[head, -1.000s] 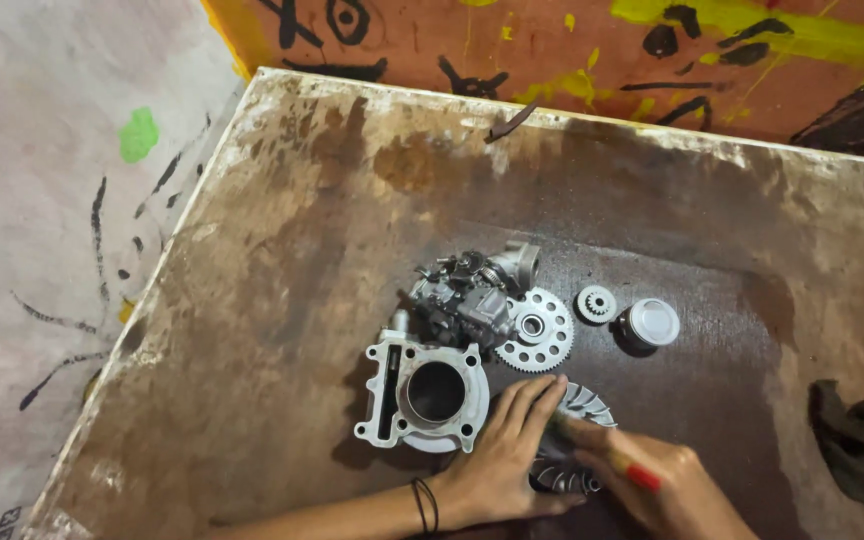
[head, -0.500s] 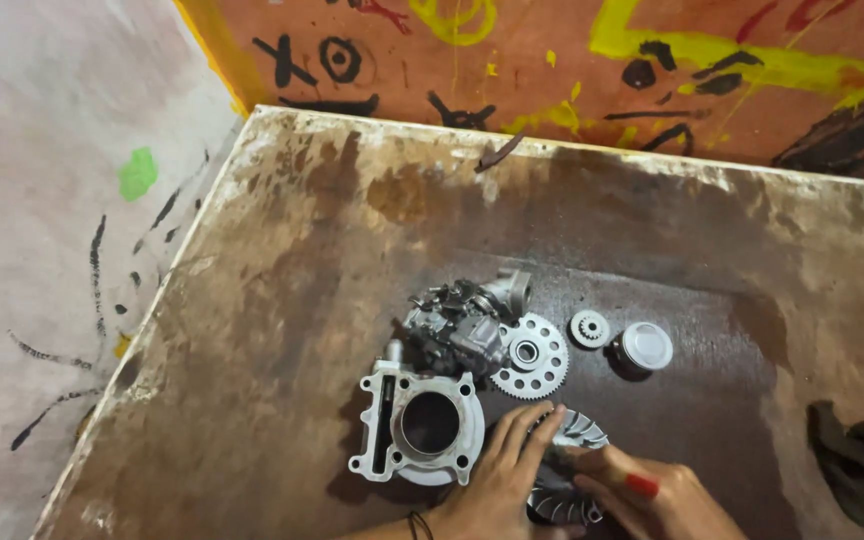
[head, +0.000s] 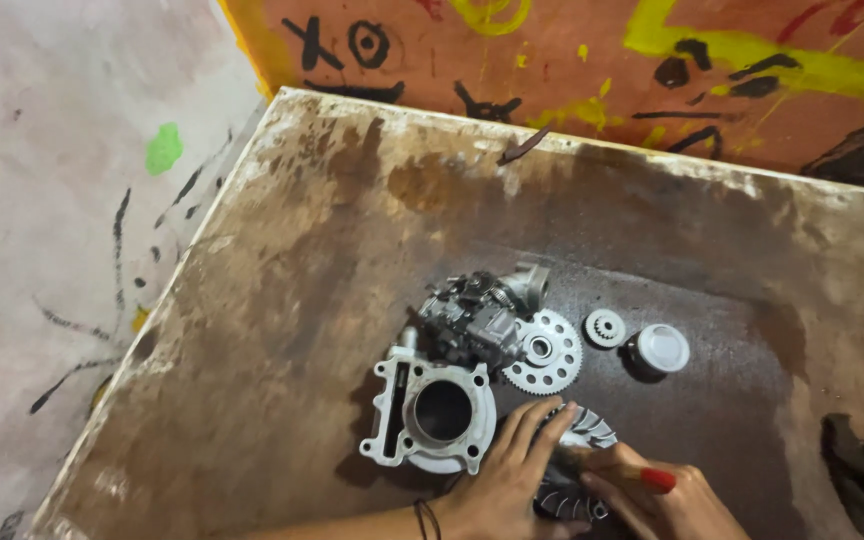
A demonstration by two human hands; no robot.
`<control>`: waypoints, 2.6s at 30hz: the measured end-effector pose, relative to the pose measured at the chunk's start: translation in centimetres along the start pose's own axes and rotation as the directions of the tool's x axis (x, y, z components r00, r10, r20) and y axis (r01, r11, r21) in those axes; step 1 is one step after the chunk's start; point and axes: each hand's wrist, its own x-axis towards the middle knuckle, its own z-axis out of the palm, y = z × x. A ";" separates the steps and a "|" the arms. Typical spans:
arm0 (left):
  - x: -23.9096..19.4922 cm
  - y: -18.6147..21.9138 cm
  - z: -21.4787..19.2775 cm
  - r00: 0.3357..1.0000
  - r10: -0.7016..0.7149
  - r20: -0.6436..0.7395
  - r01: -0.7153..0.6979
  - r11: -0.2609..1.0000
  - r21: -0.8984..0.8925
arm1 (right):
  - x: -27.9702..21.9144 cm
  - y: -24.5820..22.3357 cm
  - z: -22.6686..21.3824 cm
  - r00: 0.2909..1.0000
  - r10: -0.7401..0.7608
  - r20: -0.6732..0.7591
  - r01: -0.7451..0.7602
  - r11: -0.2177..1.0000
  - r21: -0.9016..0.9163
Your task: Cleaning motorcycle engine parts with a brush and cleaning fluid.
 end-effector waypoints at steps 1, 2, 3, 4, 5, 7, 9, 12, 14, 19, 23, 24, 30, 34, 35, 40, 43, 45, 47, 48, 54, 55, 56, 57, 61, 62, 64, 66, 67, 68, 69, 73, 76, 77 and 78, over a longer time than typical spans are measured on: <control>0.0 -0.3 0.3 1.000 0.011 0.003 -0.011 1.000 0.000 | 0.2 -0.7 -0.1 1.000 0.002 -0.010 -0.003 1.000 -0.005; 0.0 -0.6 0.6 1.000 0.016 -0.012 -0.015 0.999 0.028 | 0.5 -1.4 -0.1 0.994 -0.058 -0.096 0.055 0.998 -0.034; 0.0 -0.9 1.0 0.999 0.021 -0.027 -0.019 0.998 0.056 | 0.8 -2.0 -0.2 0.977 -0.121 -0.178 0.110 0.992 -0.069; 0.1 -0.7 0.8 1.000 0.022 -0.022 -0.021 0.998 0.052 | 0.5 -1.3 -0.1 0.977 -0.115 -0.181 0.104 0.992 -0.068; 0.1 -0.6 0.8 1.000 0.013 -0.004 -0.012 0.997 0.071 | 0.3 -0.5 0.1 0.989 -0.111 -0.094 0.110 0.994 -0.024; 0.0 -0.3 0.3 1.000 0.001 0.023 -0.003 0.996 0.088 | 0.1 -0.2 0.0 0.994 -0.106 -0.010 0.106 0.994 0.029; 0.0 0.2 -0.3 0.999 -0.029 0.028 0.027 0.998 0.060 | 0.3 -1.1 -0.8 1.000 -0.008 -0.024 0.008 1.000 0.016; 0.0 -0.2 0.4 0.999 -0.024 0.024 0.023 0.999 0.026 | -0.5 0.4 0.5 0.995 -0.083 -0.056 0.081 0.996 -0.029; 0.3 0.3 -0.1 0.999 -0.035 0.036 0.033 0.998 0.048 | -0.2 0.0 -0.1 0.997 -0.082 0.004 0.082 0.997 0.008; 0.4 1.2 -1.1 0.997 -0.066 0.035 0.065 0.997 0.039 | 0.8 -4.0 -1.8 0.991 0.042 -0.127 -0.040 0.999 0.015; 0.7 1.4 -1.5 0.997 -0.079 0.019 0.078 0.997 0.024 | 0.8 -2.1 -1.2 0.990 -0.141 -0.026 0.143 0.985 0.093; 0.9 1.5 -1.5 0.993 -0.101 0.056 0.102 0.995 -0.007 | 0.5 -1.3 -1.0 0.987 -0.160 -0.008 0.160 0.986 0.053; 1.1 1.9 -1.9 0.997 -0.051 -0.059 0.050 0.999 -0.014 | 1.1 -5.8 -1.4 0.981 -0.135 -0.140 0.135 0.991 -0.011; 1.5 2.3 -2.3 0.995 -0.053 -0.084 0.049 0.998 -0.044 | 1.7 -6.3 -2.3 0.996 0.068 -0.058 -0.061 0.992 0.111; 1.6 2.5 -2.6 0.994 -0.045 -0.099 0.041 0.998 -0.045 | 1.9 -6.0 -2.1 0.982 0.090 -0.165 -0.087 0.996 0.026; 1.7 2.9 -2.6 0.996 -0.016 -0.087 0.017 1.000 0.014 | 2.3 -6.2 -2.3 0.995 0.007 -0.100 0.003 0.994 0.106; 2.1 1.9 -1.9 0.990 0.013 -0.142 -0.001 0.997 0.082 | 3.4 -7.1 -3.1 0.990 0.107 -0.092 -0.101 0.993 0.064; 1.9 1.8 -1.9 0.989 0.033 -0.148 -0.026 0.999 0.047 | 3.4 -7.0 -2.6 0.964 -0.094 -0.247 0.081 0.995 -0.066; 1.9 1.1 -1.1 0.990 0.036 -0.137 -0.033 0.999 0.023 | 3.4 -5.1 -2.8 0.975 -0.119 -0.190 0.114 0.993 -0.040; 1.8 0.7 -0.6 0.992 0.027 -0.123 -0.028 1.000 -0.006 | 3.2 -4.2 -2.7 0.982 -0.140 -0.124 0.141 0.990 -0.005; 2.2 1.2 -1.5 0.985 0.051 -0.165 -0.055 0.998 -0.025 | 3.9 -6.3 -3.7 0.972 0.005 -0.234 -0.016 0.999 -0.045; 2.2 1.1 -1.2 0.986 0.046 -0.159 -0.052 0.998 -0.030 | 3.8 -5.7 -3.5 0.973 0.013 -0.232 -0.023 0.999 -0.040; 2.3 1.0 -1.0 0.988 0.026 -0.150 -0.032 0.999 -0.038 | 3.8 -5.1 -3.4 0.988 0.004 -0.156 -0.003 1.000 0.009; 2.3 0.9 -0.8 0.990 0.007 -0.140 -0.013 0.999 -0.047 | 3.8 -4.5 -3.2 0.997 -0.009 -0.080 0.014 0.998 0.059; 2.5 1.2 -1.2 0.992 -0.001 -0.130 -0.007 0.998 -0.064 | 4.1 -6.2 -4.1 0.963 0.090 -0.255 -0.097 0.995 -0.014; 2.4 1.4 -1.4 0.991 0.003 -0.133 -0.007 0.999 -0.036 | 3.9 -6.0 -4.1 0.978 0.077 -0.196 -0.074 0.997 0.024; 2.3 1.9 -1.8 0.991 -0.006 -0.132 0.004 1.000 -0.016 | 3.7 -5.9 -4.1 0.990 0.070 -0.126 -0.061 0.996 0.071; 2.3 2.4 -2.3 0.993 -0.020 -0.113 0.017 0.999 -0.029 | 3.9 -6.5 -4.5 0.991 0.064 -0.115 -0.053 0.994 0.097; 1.3 2.8 -2.5 0.993 -0.030 -0.110 0.026 0.999 -0.034 | 3.8 -6.5 -4.2 0.992 0.069 -0.106 -0.058 0.993 0.102; 0.7 3.2 -2.7 0.992 0.021 -0.121 -0.024 0.999 -0.030 | 3.8 -6.4 -4.2 0.990 0.088 -0.108 -0.081 0.995 0.064; 0.1 3.6 -3.0 0.989 0.071 -0.131 -0.075 0.997 -0.026 | 3.8 -6.3 -4.2 0.988 0.106 -0.111 -0.104 0.994 0.025; -4.8 3.0 -4.6 0.940 0.324 -0.105 -0.251 0.868 0.429 | 3.8 -6.3 -4.0 0.990 0.068 -0.127 -0.063 0.997 0.039; -3.8 1.9 -8.7 0.812 0.552 -0.192 -0.247 0.621 0.744 | 3.8 -6.8 -4.2 0.984 0.127 -0.123 -0.125 0.992 0.019; -2.9 1.3 -9.4 0.796 0.566 -0.214 -0.191 0.570 0.799 | 3.8 -6.9 -4.3 0.987 0.082 -0.140 -0.076 0.996 0.050; -2.3 0.8 -10.0 0.784 0.573 -0.239 -0.119 0.517 0.848 | 3.8 -7.1 -4.3 0.989 0.032 -0.147 -0.020 0.996 0.083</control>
